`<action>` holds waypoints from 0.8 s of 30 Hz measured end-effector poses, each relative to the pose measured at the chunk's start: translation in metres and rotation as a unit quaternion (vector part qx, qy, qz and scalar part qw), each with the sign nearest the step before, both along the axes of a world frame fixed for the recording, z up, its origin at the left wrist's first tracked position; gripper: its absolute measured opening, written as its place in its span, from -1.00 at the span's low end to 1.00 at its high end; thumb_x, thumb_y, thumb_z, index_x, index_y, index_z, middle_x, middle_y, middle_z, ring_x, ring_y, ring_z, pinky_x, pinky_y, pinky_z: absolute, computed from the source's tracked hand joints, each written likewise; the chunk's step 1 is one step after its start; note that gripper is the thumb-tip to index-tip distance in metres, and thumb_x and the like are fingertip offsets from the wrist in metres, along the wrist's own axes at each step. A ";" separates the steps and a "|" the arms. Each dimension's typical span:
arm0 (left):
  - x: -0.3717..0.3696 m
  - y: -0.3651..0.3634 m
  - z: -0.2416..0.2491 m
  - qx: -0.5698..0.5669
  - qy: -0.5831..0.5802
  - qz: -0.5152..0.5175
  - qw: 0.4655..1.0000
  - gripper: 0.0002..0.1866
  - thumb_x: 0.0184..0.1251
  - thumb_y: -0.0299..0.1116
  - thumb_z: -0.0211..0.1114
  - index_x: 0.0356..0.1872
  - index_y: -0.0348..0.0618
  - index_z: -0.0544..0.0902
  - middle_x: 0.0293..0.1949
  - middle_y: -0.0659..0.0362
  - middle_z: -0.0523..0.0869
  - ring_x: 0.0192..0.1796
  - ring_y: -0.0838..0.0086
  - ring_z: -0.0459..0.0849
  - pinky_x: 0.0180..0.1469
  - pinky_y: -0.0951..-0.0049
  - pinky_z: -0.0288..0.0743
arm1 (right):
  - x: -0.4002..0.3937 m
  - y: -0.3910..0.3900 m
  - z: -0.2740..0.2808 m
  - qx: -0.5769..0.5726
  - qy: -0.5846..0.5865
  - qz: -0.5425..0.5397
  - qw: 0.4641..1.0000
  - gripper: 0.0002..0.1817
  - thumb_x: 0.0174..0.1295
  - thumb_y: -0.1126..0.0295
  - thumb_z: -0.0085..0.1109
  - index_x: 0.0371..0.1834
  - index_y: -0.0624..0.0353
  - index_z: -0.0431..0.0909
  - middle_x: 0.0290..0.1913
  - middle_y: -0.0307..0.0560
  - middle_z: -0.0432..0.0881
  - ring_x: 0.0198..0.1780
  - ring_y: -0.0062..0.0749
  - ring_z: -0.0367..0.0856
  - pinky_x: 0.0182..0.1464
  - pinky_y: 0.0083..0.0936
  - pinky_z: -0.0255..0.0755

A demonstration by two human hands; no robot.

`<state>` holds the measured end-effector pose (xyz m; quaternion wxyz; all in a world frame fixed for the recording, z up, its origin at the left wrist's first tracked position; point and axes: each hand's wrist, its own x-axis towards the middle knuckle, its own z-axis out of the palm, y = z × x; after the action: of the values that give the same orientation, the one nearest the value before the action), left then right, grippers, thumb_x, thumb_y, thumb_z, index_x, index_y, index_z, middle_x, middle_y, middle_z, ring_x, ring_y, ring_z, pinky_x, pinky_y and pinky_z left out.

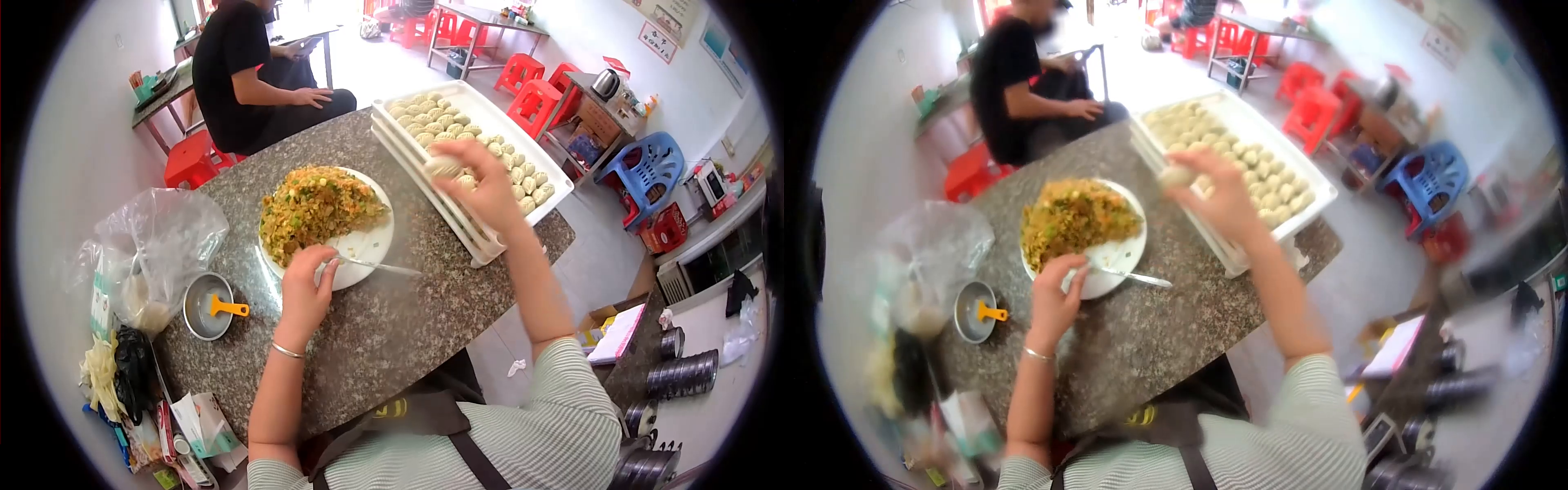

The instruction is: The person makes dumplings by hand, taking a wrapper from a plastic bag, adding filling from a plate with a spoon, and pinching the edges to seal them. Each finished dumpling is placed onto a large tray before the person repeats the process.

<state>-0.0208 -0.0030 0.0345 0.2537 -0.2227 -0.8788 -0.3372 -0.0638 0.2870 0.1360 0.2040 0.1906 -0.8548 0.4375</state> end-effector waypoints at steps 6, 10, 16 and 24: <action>-0.001 0.003 -0.007 0.108 -0.128 0.010 0.986 -0.88 0.20 -0.45 0.37 -0.29 -0.28 0.66 -0.22 0.03 0.73 -0.16 0.15 0.70 -0.06 0.28 0.55 | -0.132 0.154 -0.026 0.047 0.022 -0.119 0.992 -0.55 -0.02 0.33 0.45 0.01 0.15 0.67 -0.03 0.01 0.67 -0.08 -0.30 0.66 0.06 -0.36 0.50; 0.003 0.012 -0.006 0.079 -0.084 -0.005 0.993 -0.82 0.15 -0.46 0.40 -0.23 -0.25 0.66 -0.18 0.01 0.72 -0.13 0.12 0.70 -0.05 0.27 0.56 | -0.172 0.180 -0.036 0.184 -0.092 -0.172 0.963 -0.65 0.11 0.44 0.35 0.01 0.20 0.65 -0.14 -0.08 0.70 -0.14 -0.47 0.66 -0.03 -0.50 0.51; 0.008 0.003 -0.010 0.180 -0.151 -0.023 0.972 -0.83 0.24 -0.48 0.34 -0.16 -0.29 0.68 -0.12 0.04 0.75 -0.09 0.32 0.71 0.03 0.38 0.53 | -0.182 0.186 -0.036 0.105 -0.311 -0.109 0.938 -0.72 0.19 0.48 0.25 -0.02 0.19 0.67 -0.11 -0.18 0.73 -0.06 -0.49 0.63 0.04 -0.51 0.47; 0.000 0.005 0.001 0.645 -0.320 -0.122 0.683 -0.51 0.55 -0.09 0.04 0.05 -0.44 0.57 0.08 -0.06 0.65 0.17 0.23 0.59 0.31 0.25 0.40 | -0.157 0.158 -0.032 -0.003 -0.081 -0.011 0.997 -0.70 0.33 0.48 0.02 0.06 0.19 0.64 0.02 -0.11 0.70 0.12 -0.48 0.58 0.21 -0.46 0.40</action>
<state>-0.0208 0.0019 0.0355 -0.0056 0.0121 -0.4363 -0.8997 -0.2213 0.4449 0.1041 0.1395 0.1440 -0.8692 0.4520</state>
